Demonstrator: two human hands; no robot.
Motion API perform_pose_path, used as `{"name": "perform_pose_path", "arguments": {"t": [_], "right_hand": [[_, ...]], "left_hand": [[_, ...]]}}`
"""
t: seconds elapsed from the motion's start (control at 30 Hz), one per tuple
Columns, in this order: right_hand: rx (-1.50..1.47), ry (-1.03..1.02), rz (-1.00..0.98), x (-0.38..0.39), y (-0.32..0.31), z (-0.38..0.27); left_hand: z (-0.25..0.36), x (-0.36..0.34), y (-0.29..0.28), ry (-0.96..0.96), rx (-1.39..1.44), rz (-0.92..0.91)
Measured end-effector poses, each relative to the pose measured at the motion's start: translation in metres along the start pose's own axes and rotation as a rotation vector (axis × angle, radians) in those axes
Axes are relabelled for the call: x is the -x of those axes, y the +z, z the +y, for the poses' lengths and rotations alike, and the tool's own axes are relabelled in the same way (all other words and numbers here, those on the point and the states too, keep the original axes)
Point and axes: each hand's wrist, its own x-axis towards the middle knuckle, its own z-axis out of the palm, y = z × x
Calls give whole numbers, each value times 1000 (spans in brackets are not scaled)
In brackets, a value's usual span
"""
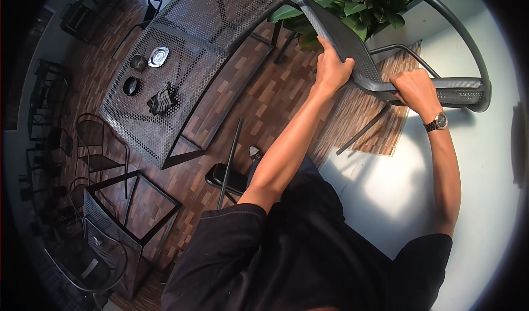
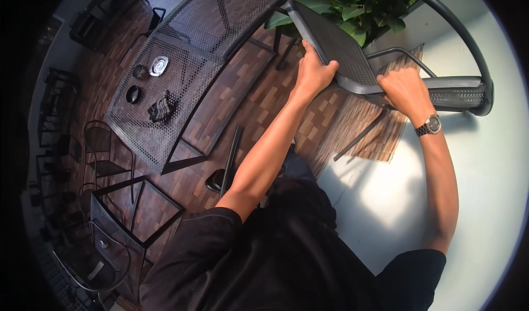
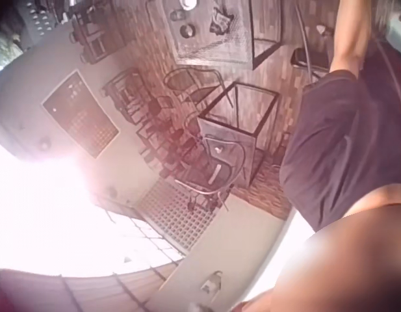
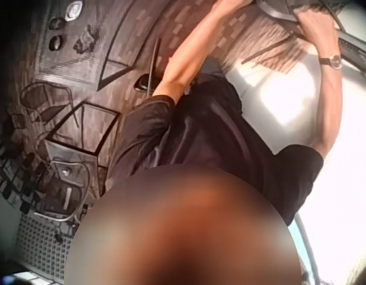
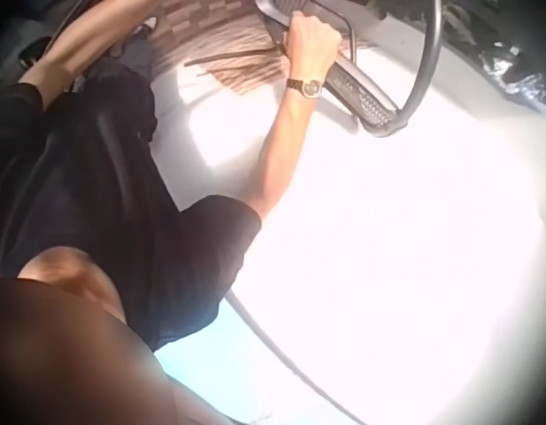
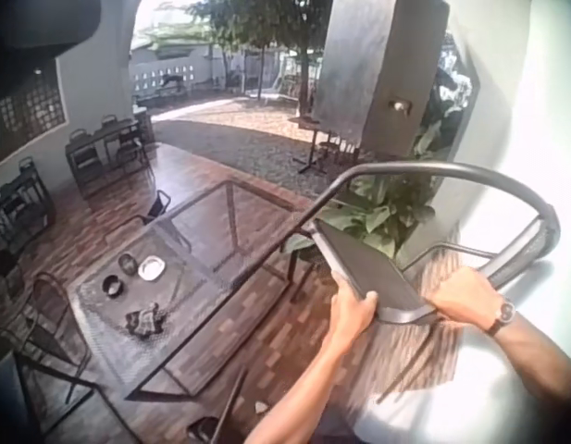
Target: Repairing a metal mesh chair by adjusting and securing the leg components.
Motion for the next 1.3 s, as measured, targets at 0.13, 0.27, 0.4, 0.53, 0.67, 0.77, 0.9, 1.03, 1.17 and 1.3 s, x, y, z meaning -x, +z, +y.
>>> {"name": "perform_pose_path", "arguments": {"t": [0.13,0.27,0.4,0.53,0.67,0.77,0.9,1.03,1.17,1.3], "right_hand": [[-5,24,-4,-2,12,7],[36,20,-25,-15,24,7],[-1,-46,17,-50,50,-12],[-70,-74,10,-91,107,-34],[-123,-93,67,-149,198,-64],[-173,-108,48,-185,268,-87],[-169,-164,54,-265,336,-138],[-205,-216,-41,-316,396,-191],[-222,-242,-83,-342,461,-233],[-293,-224,-78,-366,485,-270]], "left_hand": [[-14,-15,17,23,30,-4],[-29,-18,23,-41,104,-24],[-65,-39,9,-131,106,-1],[-124,-65,5,-207,60,42],[-200,-97,4,-280,55,174],[-268,-124,21,-327,42,246],[-381,-164,-3,-274,61,389],[-492,-179,-2,-259,114,549],[-555,-185,10,-341,179,602],[-605,-197,3,-286,171,743]]}}
